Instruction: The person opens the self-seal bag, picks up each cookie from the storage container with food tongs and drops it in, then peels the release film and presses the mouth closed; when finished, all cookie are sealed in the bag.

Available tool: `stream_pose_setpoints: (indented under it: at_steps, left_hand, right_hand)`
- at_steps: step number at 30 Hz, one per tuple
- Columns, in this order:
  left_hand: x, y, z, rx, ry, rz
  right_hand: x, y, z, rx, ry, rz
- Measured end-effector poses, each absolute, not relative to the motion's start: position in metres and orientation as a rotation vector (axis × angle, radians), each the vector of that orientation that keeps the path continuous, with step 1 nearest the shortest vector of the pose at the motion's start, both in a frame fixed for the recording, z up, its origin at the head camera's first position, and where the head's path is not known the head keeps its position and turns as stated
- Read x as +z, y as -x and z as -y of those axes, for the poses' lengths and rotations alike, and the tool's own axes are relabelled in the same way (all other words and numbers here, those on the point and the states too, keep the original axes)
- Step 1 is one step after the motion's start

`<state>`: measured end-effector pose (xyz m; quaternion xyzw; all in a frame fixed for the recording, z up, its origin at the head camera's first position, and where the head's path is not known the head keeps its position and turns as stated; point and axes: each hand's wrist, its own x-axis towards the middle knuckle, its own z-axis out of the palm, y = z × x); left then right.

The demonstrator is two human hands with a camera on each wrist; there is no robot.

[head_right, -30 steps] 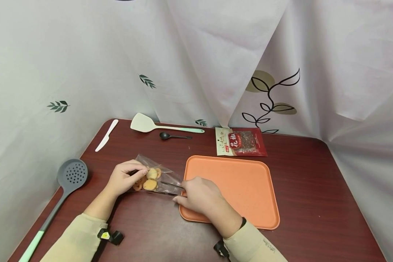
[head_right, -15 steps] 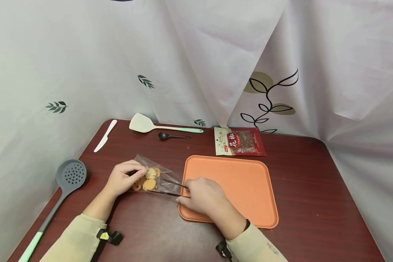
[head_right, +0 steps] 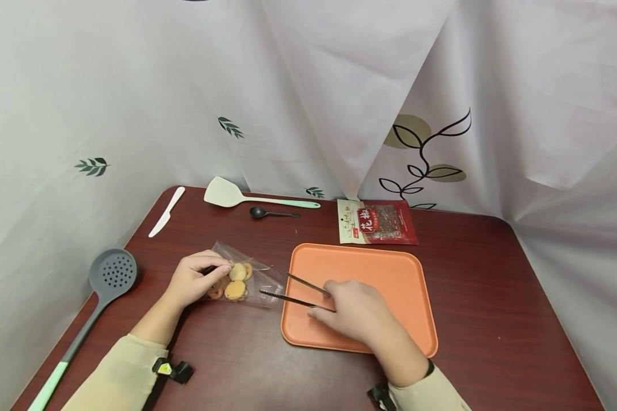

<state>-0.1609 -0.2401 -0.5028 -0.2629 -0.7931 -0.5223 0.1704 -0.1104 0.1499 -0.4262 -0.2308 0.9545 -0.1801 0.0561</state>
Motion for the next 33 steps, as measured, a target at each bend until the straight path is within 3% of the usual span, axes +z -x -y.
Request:
stream_pose_setpoints:
  at_steps: [8,18,24,33]
  left_hand:
    - [-0.504,0.161,0.240,-1.446,0.765,2.228]
    - [-0.486,0.151,0.229,-1.444,0.767,2.193]
    - [-0.498,0.158,0.235,-1.422,0.770,2.203]
    - [-0.502,0.157,0.236,-1.443,0.748,2.216]
  right_hand:
    - [-0.418,0.098,-0.206,-0.690,0.502,-3.106]
    - [-0.432,0.084,-0.307,-0.513,-0.058,-3.316]
    - [-0.436,0.079,-0.363,-0.415,-0.288,-3.145]
    - [-0.447,0.078,-0.401,-0.361,-0.344,-3.002]
